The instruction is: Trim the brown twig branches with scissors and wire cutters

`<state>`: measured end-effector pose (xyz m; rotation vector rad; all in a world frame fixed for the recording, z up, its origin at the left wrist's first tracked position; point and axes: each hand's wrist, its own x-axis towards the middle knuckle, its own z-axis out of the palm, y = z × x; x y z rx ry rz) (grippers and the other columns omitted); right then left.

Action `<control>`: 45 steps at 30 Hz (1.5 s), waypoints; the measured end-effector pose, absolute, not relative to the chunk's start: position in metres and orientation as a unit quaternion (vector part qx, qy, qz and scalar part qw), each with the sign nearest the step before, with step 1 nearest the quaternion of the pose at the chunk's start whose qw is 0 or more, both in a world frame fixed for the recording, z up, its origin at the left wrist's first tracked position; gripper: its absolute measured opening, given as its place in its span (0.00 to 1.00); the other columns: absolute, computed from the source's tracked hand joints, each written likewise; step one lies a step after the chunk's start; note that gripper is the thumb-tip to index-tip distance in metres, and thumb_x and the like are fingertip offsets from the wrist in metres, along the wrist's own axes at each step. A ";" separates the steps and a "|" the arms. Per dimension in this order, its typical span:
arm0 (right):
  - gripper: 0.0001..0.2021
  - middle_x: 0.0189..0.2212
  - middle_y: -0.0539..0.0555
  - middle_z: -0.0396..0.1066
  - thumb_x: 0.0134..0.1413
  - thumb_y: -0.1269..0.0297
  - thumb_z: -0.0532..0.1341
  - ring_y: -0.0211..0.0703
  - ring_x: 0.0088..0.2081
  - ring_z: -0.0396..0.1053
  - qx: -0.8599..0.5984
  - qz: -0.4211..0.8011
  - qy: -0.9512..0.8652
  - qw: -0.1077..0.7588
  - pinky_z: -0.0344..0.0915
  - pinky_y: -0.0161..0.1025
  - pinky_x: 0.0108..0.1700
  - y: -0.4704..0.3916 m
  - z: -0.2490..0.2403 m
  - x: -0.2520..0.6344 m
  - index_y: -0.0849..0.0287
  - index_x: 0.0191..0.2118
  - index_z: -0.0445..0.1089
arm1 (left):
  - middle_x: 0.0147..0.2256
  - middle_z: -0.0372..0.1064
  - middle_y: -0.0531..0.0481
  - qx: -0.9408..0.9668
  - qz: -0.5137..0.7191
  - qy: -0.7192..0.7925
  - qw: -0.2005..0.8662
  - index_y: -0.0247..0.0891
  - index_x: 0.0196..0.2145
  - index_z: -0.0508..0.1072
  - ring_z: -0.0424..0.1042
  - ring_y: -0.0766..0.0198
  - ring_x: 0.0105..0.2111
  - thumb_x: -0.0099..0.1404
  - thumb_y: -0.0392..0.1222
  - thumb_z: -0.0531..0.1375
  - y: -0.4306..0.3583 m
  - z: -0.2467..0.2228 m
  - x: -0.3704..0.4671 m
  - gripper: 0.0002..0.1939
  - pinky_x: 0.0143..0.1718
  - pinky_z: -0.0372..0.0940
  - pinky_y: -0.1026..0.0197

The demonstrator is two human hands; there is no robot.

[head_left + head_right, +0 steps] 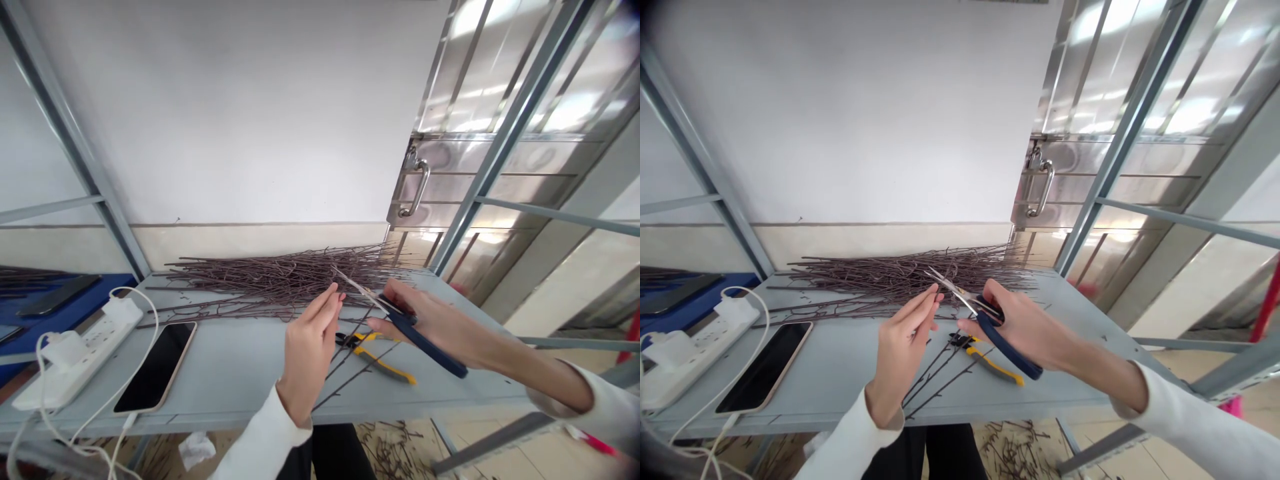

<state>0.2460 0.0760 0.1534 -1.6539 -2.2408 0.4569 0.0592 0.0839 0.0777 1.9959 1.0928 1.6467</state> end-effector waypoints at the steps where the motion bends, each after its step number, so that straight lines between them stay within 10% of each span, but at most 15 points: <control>1: 0.19 0.20 0.45 0.60 0.51 0.46 0.57 0.39 0.23 0.60 -0.587 0.152 -0.779 0.159 0.53 0.35 0.24 0.076 0.153 0.244 0.53 0.28 0.49 | 0.52 0.70 0.47 0.712 0.576 0.386 0.107 0.42 0.48 0.75 0.77 0.59 0.40 0.67 0.34 0.53 0.084 0.074 0.061 0.16 0.36 0.73 0.61; 8: 0.16 0.18 0.47 0.61 0.53 0.49 0.53 0.40 0.21 0.59 -0.631 0.017 -0.766 0.121 0.49 0.35 0.23 0.080 0.152 0.242 0.53 0.27 0.48 | 0.50 0.72 0.45 0.714 0.543 0.424 -0.121 0.37 0.49 0.73 0.77 0.60 0.41 0.64 0.24 0.52 0.088 0.059 0.067 0.20 0.40 0.74 0.61; 26: 0.21 0.16 0.45 0.57 0.53 0.43 0.53 0.36 0.20 0.57 -0.609 0.200 -0.762 0.092 0.53 0.36 0.25 0.084 0.147 0.243 0.54 0.23 0.49 | 0.49 0.72 0.44 0.713 0.541 0.435 -0.101 0.35 0.48 0.73 0.76 0.59 0.41 0.63 0.24 0.51 0.091 0.051 0.073 0.20 0.44 0.74 0.57; 45: 0.12 0.18 0.50 0.63 0.50 0.54 0.54 0.40 0.21 0.62 -0.631 -0.019 -0.773 0.056 0.49 0.35 0.23 0.083 0.147 0.247 0.55 0.26 0.53 | 0.45 0.75 0.46 0.722 0.532 0.438 -0.066 0.37 0.46 0.75 0.77 0.61 0.38 0.65 0.28 0.53 0.093 0.045 0.070 0.16 0.37 0.74 0.61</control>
